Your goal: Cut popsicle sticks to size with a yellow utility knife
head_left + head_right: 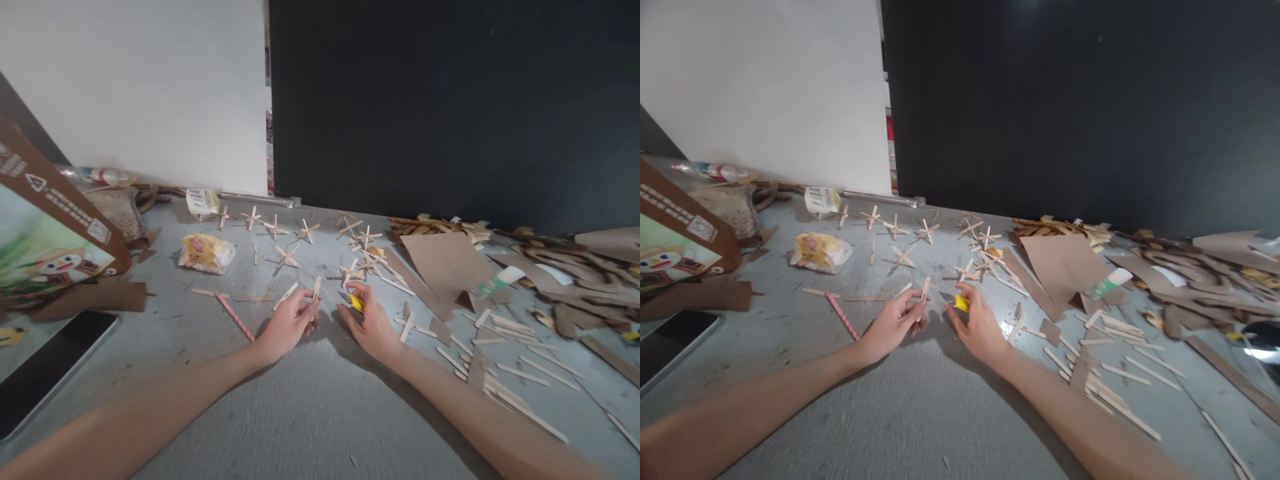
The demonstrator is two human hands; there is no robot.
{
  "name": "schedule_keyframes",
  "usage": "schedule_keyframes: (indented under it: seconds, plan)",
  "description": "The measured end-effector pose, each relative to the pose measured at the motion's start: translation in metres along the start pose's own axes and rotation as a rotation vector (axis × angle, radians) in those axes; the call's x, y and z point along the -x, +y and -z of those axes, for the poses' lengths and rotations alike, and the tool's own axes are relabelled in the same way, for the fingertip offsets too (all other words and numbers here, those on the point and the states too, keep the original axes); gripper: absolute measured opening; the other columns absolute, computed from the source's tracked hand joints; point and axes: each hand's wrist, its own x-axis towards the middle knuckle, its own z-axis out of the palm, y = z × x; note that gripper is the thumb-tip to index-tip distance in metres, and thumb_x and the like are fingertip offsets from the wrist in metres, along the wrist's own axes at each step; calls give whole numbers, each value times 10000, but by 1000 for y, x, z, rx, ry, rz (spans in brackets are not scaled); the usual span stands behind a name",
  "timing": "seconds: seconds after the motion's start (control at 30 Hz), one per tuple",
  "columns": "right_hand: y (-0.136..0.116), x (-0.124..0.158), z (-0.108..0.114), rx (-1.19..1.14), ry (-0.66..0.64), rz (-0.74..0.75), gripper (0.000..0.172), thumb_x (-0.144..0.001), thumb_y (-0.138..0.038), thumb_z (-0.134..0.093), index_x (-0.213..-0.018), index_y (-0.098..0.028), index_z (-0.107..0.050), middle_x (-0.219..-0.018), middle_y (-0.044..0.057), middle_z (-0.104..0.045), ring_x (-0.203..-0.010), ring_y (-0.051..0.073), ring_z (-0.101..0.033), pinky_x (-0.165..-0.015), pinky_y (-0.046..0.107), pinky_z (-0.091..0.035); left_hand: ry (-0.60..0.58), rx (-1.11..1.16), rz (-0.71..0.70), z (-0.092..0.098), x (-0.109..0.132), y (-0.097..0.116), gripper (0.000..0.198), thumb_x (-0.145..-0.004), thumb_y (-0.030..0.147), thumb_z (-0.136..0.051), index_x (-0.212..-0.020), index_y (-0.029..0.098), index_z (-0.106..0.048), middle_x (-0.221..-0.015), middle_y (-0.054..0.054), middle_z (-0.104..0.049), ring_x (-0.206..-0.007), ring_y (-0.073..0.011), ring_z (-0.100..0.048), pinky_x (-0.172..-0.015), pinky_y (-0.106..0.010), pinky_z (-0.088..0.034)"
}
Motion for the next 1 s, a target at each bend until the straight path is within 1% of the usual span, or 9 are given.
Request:
schedule_keyframes:
  seconds: [0.07,0.13,0.23,0.3,0.43,0.53,0.67,0.8,1.0]
  plan:
    - [-4,2,1,15,-34,36,374,-1007,-380,-553,-1328,-210,-468,-1067,125,-686,-943,295,-724,-790,435,-597,8,1,8,0,0,-1,451,-929,653,-558,-1015,211,-523,-615,47,-602,-489,-126,-513,-522,-249,-379]
    - [-7,3,2,25,-73,70,333,-1013,-346,-530,-1317,-221,-471,-1095,132,-692,-954,296,-729,-798,431,-599,20,19,15,1,-1,-3,479,-920,678,-557,-1025,213,-512,-633,44,-608,-498,-128,-522,-521,-250,-383]
    - [-9,1,5,29,-136,114,232,-1021,-255,-480,-1250,-245,-518,-1060,105,-699,-933,266,-726,-795,388,-595,39,51,7,2,-2,-5,513,-910,713,-549,-1035,220,-485,-655,39,-617,-510,-133,-534,-527,-255,-395]
    - [-9,0,7,5,-137,128,198,-1017,-221,-472,-1193,-258,-554,-1031,85,-703,-929,246,-721,-790,356,-588,35,48,-4,2,-2,-5,510,-917,714,-541,-1038,223,-474,-660,39,-621,-509,-133,-533,-533,-257,-397]
    - [-5,0,6,-69,-61,130,161,-971,-197,-543,-1106,-250,-614,-943,56,-707,-834,211,-701,-744,309,-568,-32,-3,7,0,1,-2,467,-934,684,-532,-1020,228,-480,-647,43,-616,-504,-133,-525,-537,-257,-397]
    - [-1,2,3,-131,-65,167,163,-940,-162,-570,-1049,-237,-664,-840,31,-684,-715,177,-656,-649,273,-527,-114,-76,0,-1,4,1,426,-969,641,-500,-995,217,-509,-644,29,-630,-511,-132,-523,-550,-257,-401]
    - [0,2,2,-198,-83,220,168,-954,-141,-588,-1046,-223,-703,-810,29,-676,-675,155,-628,-602,252,-487,-201,-217,-29,-2,7,4,354,-1011,558,-466,-1000,214,-545,-666,7,-673,-599,-159,-599,-627,-272,-435]
    - [-2,2,5,-232,-132,226,176,-963,-152,-572,-1038,-225,-713,-803,32,-678,-676,160,-633,-601,262,-492,-231,-328,-56,-1,9,4,258,-1020,469,-472,-933,233,-531,-709,-7,-706,-704,-190,-665,-721,-302,-460]
    - [-6,2,8,-224,-151,274,185,-946,-129,-547,-1024,-215,-692,-797,47,-696,-682,168,-646,-608,270,-499,-236,-345,-60,-2,10,4,241,-1023,436,-470,-910,235,-539,-755,-24,-731,-732,-201,-696,-716,-301,-473]
